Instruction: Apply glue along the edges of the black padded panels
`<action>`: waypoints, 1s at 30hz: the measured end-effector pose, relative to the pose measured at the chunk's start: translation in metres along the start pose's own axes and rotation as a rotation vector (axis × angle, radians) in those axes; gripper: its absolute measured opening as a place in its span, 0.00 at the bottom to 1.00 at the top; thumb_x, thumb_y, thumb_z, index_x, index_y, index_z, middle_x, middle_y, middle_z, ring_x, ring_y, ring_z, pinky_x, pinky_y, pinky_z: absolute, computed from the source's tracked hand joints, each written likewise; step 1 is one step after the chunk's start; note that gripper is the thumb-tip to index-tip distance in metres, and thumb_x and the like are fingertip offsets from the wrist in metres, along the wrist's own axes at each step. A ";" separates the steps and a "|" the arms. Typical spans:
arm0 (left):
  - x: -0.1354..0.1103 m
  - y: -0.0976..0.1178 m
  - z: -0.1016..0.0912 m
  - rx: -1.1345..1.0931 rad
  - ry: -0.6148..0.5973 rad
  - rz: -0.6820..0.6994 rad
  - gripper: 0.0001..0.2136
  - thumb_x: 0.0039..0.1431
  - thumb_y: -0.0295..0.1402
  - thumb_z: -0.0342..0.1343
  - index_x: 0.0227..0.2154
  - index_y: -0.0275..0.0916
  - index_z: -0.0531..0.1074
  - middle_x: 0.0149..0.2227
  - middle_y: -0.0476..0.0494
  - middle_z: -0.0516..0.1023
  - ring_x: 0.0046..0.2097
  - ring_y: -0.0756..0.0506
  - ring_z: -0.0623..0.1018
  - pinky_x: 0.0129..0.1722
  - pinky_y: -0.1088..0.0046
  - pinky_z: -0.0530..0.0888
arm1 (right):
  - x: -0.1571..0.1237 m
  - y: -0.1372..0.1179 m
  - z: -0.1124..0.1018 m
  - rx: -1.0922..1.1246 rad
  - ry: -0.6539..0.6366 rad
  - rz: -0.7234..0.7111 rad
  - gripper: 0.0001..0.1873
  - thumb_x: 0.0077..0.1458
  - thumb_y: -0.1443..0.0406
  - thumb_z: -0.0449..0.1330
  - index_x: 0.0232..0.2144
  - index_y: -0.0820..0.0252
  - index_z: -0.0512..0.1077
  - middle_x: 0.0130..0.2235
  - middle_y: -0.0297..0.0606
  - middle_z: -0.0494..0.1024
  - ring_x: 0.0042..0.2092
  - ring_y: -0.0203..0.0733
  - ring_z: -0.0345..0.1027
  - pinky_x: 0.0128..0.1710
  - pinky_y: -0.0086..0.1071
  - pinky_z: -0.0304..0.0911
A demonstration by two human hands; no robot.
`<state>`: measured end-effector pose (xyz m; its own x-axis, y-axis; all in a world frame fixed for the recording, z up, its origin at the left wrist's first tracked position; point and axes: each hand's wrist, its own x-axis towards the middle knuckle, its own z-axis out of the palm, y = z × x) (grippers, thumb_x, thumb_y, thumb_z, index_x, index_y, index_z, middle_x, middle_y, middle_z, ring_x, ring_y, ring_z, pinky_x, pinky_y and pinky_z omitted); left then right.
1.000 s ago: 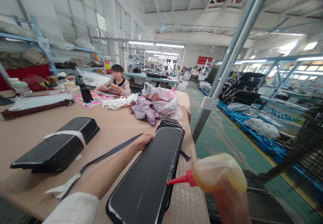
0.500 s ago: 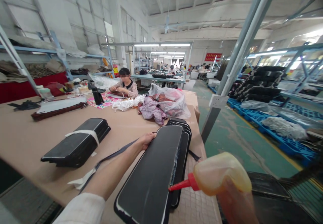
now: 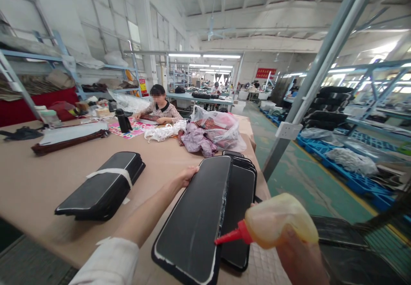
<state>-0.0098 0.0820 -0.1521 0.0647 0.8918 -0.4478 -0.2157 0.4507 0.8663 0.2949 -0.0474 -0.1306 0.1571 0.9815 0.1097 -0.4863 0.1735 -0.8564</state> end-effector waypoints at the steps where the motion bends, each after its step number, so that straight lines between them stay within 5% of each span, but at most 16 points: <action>1: 0.000 0.001 -0.005 -0.002 0.003 0.003 0.05 0.47 0.30 0.59 0.23 0.36 0.68 0.16 0.50 0.74 0.19 0.48 0.74 0.23 0.74 0.72 | -0.002 0.001 0.005 0.010 -0.031 0.009 0.19 0.40 0.62 0.71 0.38 0.58 0.74 0.35 0.45 0.78 0.35 0.54 0.73 0.31 0.40 0.72; 7: 0.002 0.004 -0.030 -0.018 0.004 -0.015 0.04 0.45 0.28 0.58 0.21 0.36 0.68 0.15 0.49 0.73 0.20 0.47 0.75 0.23 0.73 0.73 | -0.007 0.011 0.025 0.026 -0.163 0.035 0.28 0.42 0.59 0.70 0.47 0.59 0.72 0.43 0.53 0.76 0.39 0.64 0.72 0.33 0.50 0.72; 18: 0.008 0.010 -0.057 -0.050 -0.001 -0.056 0.03 0.47 0.29 0.59 0.24 0.36 0.71 0.17 0.48 0.75 0.20 0.46 0.75 0.25 0.71 0.74 | -0.001 0.041 0.021 0.100 -0.105 0.109 0.41 0.35 0.63 0.72 0.54 0.53 0.64 0.46 0.52 0.75 0.44 0.71 0.69 0.39 0.63 0.66; 30: 0.030 0.011 -0.074 -0.080 0.040 -0.113 0.03 0.49 0.26 0.53 0.25 0.36 0.72 0.16 0.47 0.75 0.19 0.46 0.75 0.23 0.72 0.74 | -0.018 0.032 0.056 0.044 -0.051 -0.013 0.34 0.41 0.61 0.70 0.52 0.55 0.66 0.42 0.48 0.77 0.41 0.64 0.72 0.36 0.55 0.70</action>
<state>-0.0827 0.1111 -0.1726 0.0545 0.8327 -0.5510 -0.2860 0.5417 0.7904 0.2286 -0.0551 -0.1314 0.1198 0.9819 0.1468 -0.5217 0.1881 -0.8321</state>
